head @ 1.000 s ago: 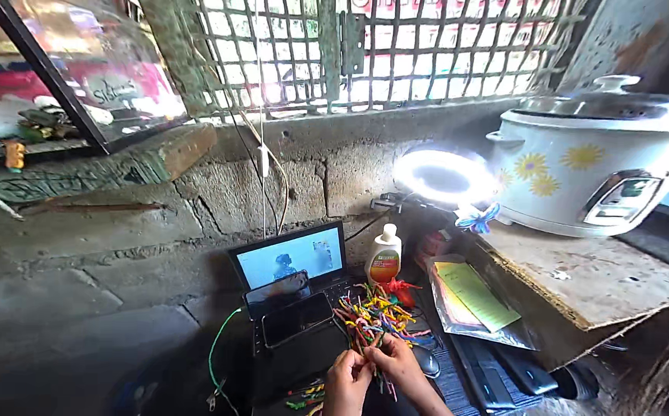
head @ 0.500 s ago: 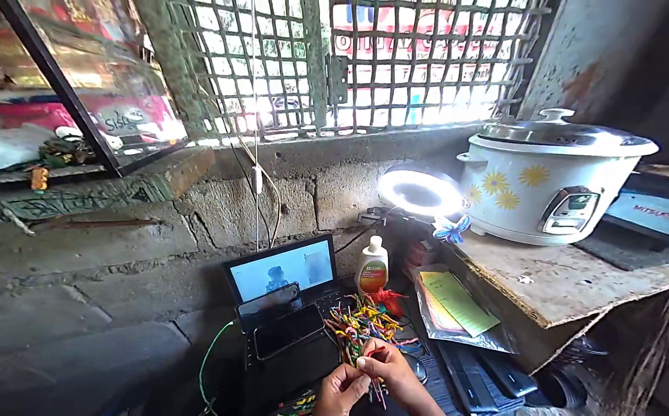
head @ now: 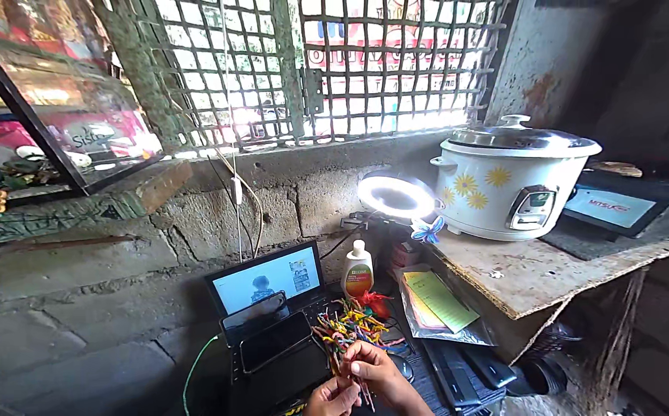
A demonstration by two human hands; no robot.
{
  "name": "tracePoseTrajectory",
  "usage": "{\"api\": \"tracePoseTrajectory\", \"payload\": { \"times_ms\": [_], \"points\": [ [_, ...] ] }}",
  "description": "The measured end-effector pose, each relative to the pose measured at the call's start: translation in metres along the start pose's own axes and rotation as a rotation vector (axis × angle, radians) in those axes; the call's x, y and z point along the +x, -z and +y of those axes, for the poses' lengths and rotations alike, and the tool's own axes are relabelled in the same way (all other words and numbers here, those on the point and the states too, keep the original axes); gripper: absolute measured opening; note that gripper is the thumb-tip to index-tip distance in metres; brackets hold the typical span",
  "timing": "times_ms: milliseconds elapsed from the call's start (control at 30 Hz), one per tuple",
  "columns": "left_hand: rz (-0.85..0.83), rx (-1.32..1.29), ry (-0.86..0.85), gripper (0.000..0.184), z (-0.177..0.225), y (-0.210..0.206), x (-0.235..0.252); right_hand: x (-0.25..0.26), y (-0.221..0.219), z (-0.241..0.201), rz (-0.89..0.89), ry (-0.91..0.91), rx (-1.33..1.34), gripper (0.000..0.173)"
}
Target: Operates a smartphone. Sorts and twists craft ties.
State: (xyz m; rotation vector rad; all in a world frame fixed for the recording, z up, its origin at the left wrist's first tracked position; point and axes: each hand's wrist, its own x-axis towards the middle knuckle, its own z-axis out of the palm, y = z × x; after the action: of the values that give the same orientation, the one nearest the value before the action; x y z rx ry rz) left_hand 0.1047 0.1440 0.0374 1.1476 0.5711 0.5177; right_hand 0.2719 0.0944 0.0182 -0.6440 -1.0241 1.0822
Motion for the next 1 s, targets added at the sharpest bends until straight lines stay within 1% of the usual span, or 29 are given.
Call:
{"api": "tracePoseTrajectory", "payload": {
  "times_ms": [67,100,167,233,333,367,400,433,467,500,533,567,600,633,700,733,833,900,1000],
  "points": [
    [-0.058,-0.048,0.034,0.020,0.003,0.000,-0.003,-0.001,0.004,-0.003,-0.082,0.016,0.047,0.022],
    [-0.078,-0.060,0.047,0.022,0.003,0.000,-0.004,-0.002,0.004,-0.004,-0.069,0.018,0.028,0.020],
    [-0.091,-0.075,0.062,0.022,0.001,0.000,-0.005,-0.001,0.000,-0.006,0.008,0.003,-0.047,0.014],
    [-0.079,-0.086,0.069,0.020,-0.002,0.000,-0.003,0.001,-0.004,-0.006,0.080,-0.001,-0.111,0.015],
    [-0.007,-0.084,0.020,0.015,-0.004,-0.002,0.001,0.001,-0.009,-0.007,0.177,0.027,-0.181,0.016],
    [0.041,-0.022,-0.032,0.013,-0.006,-0.004,0.001,0.001,-0.010,-0.008,0.204,0.036,-0.216,0.015],
    [0.105,0.116,-0.109,0.010,-0.007,-0.006,0.001,0.001,-0.013,-0.008,0.229,0.040,-0.271,0.015],
    [0.176,0.333,-0.211,0.005,-0.008,-0.007,0.000,0.001,-0.015,-0.009,0.244,0.042,-0.346,0.014],
    [0.243,0.576,-0.327,0.008,-0.009,-0.008,-0.001,0.001,-0.016,-0.008,0.249,0.045,-0.432,0.014],
    [0.297,0.765,-0.435,0.011,-0.009,-0.009,-0.003,0.001,-0.018,-0.007,0.251,0.047,-0.506,0.015],
    [0.330,0.866,-0.501,0.011,-0.009,-0.011,-0.004,0.001,-0.020,-0.007,0.257,0.049,-0.545,0.015],
    [0.335,0.881,-0.516,0.011,-0.009,-0.012,-0.006,0.001,-0.022,-0.007,0.263,0.049,-0.561,0.015],
    [0.316,0.828,-0.482,0.013,-0.009,-0.012,-0.007,0.001,-0.023,-0.008,0.264,0.051,-0.568,0.015],
    [0.279,0.721,-0.410,0.016,-0.009,-0.011,-0.008,0.002,-0.022,-0.007,0.262,0.052,-0.575,0.015],
    [0.211,0.437,-0.265,0.019,-0.009,-0.009,-0.006,0.003,-0.019,-0.006,0.240,0.046,-0.585,0.015],
    [0.209,0.338,-0.223,0.018,-0.009,-0.009,-0.005,0.003,-0.019,-0.005,0.234,0.036,-0.589,0.015],
    [0.254,0.242,-0.197,0.012,-0.008,-0.009,-0.002,0.004,-0.023,-0.005,0.245,0.048,-0.648,0.016],
    [0.267,0.215,-0.192,0.013,-0.007,-0.007,-0.001,0.003,-0.025,-0.001,0.234,0.114,-0.689,0.020],
    [0.268,0.157,-0.156,0.016,0.000,-0.006,-0.003,0.001,-0.023,0.002,0.143,0.269,-0.728,0.032]
  ]
}}
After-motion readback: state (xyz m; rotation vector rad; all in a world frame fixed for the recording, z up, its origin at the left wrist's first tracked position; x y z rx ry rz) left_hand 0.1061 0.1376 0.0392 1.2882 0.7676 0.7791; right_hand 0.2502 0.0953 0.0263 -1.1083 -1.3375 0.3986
